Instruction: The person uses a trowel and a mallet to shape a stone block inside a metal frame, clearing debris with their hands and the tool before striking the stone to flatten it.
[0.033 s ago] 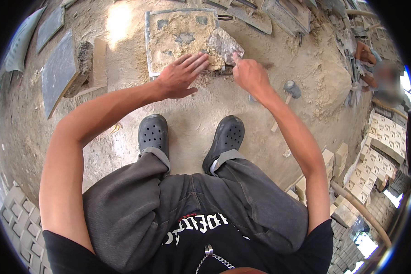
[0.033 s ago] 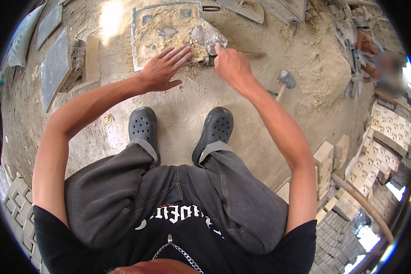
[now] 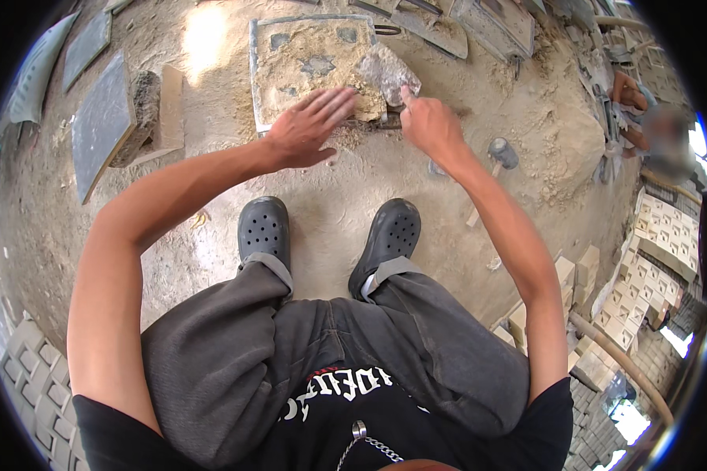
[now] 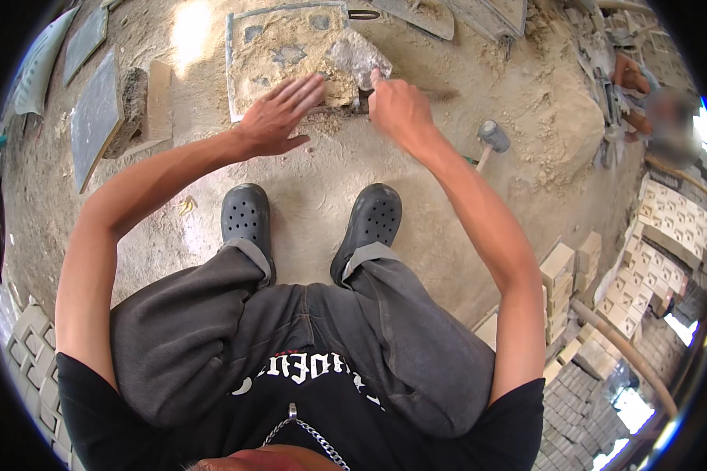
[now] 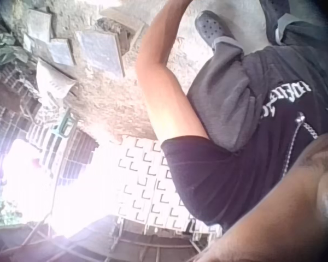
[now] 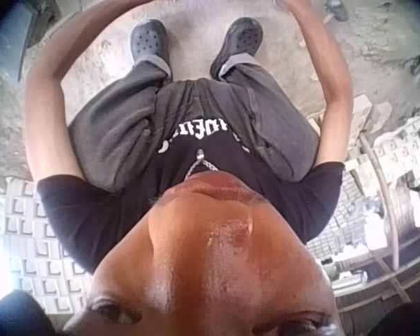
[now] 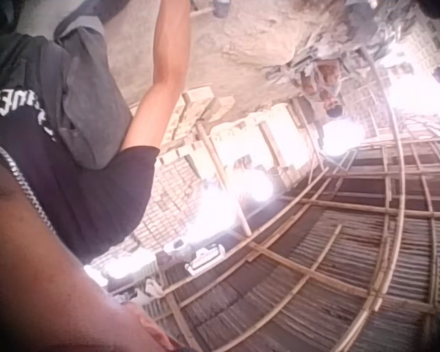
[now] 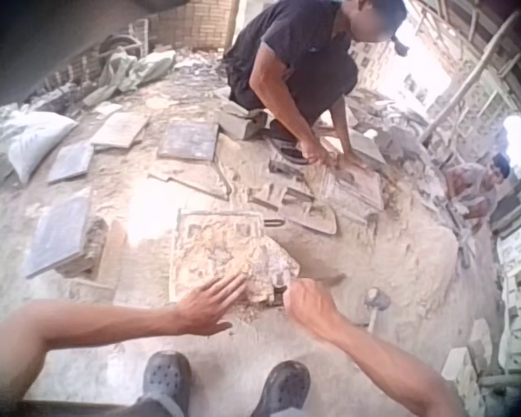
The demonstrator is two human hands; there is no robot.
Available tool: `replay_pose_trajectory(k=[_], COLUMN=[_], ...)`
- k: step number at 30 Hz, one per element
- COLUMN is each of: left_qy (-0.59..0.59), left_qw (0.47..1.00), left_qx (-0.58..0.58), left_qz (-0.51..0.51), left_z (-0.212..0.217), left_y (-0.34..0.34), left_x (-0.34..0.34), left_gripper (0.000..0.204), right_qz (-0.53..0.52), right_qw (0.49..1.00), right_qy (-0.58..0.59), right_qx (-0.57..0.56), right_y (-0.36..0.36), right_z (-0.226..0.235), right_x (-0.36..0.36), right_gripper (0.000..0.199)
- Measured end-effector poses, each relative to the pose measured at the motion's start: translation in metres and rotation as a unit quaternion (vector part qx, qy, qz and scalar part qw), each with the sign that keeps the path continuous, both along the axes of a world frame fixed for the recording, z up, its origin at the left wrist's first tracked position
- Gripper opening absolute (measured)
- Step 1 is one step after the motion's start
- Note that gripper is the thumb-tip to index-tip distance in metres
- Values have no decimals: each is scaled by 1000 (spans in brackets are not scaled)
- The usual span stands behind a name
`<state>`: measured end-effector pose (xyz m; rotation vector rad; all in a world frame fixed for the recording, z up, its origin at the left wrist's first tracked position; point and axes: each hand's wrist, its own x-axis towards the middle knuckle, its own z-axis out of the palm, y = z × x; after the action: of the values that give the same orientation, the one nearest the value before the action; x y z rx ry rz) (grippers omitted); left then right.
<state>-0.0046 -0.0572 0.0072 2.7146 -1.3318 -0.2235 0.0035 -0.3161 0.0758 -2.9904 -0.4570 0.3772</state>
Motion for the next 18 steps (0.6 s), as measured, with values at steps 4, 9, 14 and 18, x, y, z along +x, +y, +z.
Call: replay_pose_trajectory(k=[4, 9, 14, 18], left_qy=[-24, -51, -59, -82], left_qw=[997, 985, 981, 983], left_qx=[30, -69, -77, -86], left_qz=[62, 152, 166, 141], left_z=[-2, -9, -8, -9], left_y=[22, 55, 62, 66], left_x=[10, 13, 14, 10], left_gripper=[106, 117, 120, 119], right_qz=[-1, 28, -6, 4], right_qw=[1000, 999, 1000, 998], right_qy=[-3, -13, 13, 66], right_qx=[-5, 20, 11, 4], right_y=[9, 34, 41, 72], right_z=[-5, -6, 3, 0], right_x=[4, 3, 18, 0], right_gripper=[37, 38, 40, 35])
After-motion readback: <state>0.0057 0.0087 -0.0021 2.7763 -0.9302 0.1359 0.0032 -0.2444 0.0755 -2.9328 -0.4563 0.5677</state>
